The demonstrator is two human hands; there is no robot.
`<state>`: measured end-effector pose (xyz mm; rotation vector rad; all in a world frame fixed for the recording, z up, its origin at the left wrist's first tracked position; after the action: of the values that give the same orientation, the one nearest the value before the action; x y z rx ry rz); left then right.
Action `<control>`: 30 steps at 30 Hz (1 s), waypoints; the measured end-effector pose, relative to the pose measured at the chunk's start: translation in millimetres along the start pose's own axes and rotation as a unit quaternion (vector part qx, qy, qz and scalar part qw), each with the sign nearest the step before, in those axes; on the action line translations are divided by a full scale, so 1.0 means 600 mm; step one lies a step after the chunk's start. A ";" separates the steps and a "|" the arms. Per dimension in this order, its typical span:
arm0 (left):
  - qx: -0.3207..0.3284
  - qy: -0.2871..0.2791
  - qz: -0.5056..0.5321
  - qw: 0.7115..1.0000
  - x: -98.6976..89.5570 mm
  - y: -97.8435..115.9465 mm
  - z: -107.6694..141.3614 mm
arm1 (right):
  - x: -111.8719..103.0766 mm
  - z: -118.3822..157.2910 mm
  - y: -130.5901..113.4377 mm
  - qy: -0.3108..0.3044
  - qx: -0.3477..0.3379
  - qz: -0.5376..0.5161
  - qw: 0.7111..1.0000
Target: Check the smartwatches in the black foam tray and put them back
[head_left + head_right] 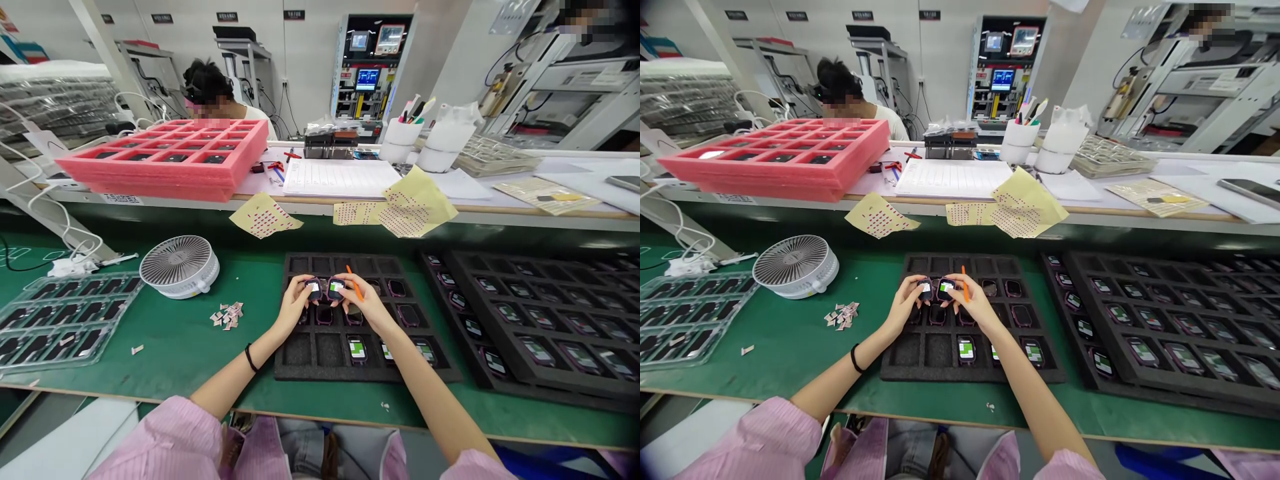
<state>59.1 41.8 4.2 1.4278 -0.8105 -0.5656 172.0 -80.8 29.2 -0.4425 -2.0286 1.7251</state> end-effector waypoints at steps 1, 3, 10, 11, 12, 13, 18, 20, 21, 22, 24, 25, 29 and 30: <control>0.000 -0.004 0.003 1.000 0.001 -0.001 0.000 | 0.000 0.001 -0.002 0.000 -0.001 0.004 1.000; -0.004 -0.007 0.006 1.000 0.002 -0.004 -0.001 | 0.001 0.001 -0.004 0.001 -0.001 0.009 1.000; -0.004 -0.007 0.005 1.000 0.002 -0.005 -0.002 | 0.002 0.002 -0.003 -0.001 0.003 0.005 1.000; -0.002 -0.006 0.006 1.000 0.001 -0.004 -0.001 | 0.002 0.002 -0.003 -0.001 0.002 0.006 1.000; -0.001 -0.005 0.006 1.000 0.001 -0.003 -0.001 | 0.002 0.002 -0.003 0.000 0.002 0.008 1.000; -0.001 -0.005 0.007 1.000 0.001 -0.002 -0.001 | 0.002 0.002 -0.002 0.001 0.002 0.010 1.000; -0.015 -0.013 0.017 1.000 0.002 0.001 0.002 | 0.002 0.002 -0.002 0.011 0.001 0.023 1.000; -0.021 -0.014 0.023 0.999 0.002 0.001 0.002 | 0.001 0.002 -0.002 0.015 0.001 0.027 1.000; -0.023 -0.015 0.025 0.999 0.003 0.001 0.002 | 0.000 0.002 -0.001 0.017 0.001 0.025 1.000; -0.023 -0.016 0.027 0.999 0.003 0.000 0.002 | 0.000 0.001 0.000 0.018 0.001 0.021 1.000; -0.022 -0.019 0.026 0.999 0.003 -0.001 0.002 | -0.001 0.001 0.001 0.018 0.002 0.009 1.000; -0.020 -0.019 0.025 0.999 0.003 -0.001 0.001 | -0.001 0.000 0.001 0.018 0.003 0.004 1.000; -0.008 -0.018 0.012 1.000 0.002 -0.003 0.000 | -0.002 0.000 0.000 0.021 0.003 -0.002 1.000; -0.004 -0.017 0.011 1.000 0.002 -0.003 0.000 | -0.002 0.000 -0.001 0.022 0.002 -0.003 1.000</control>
<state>60.0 40.5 2.9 1.4028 -0.8488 -0.5781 173.1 -81.8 29.4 -0.4692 -1.9924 1.7020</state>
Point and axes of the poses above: each hand's wrist, its own z-axis away from the middle knuckle, its own x-axis out of the palm, y = z × x, the point moved 5 cm from there along -z, towards the middle knuckle, and after that the axes turned 4 degrees about -x, right-handed, at the moved point
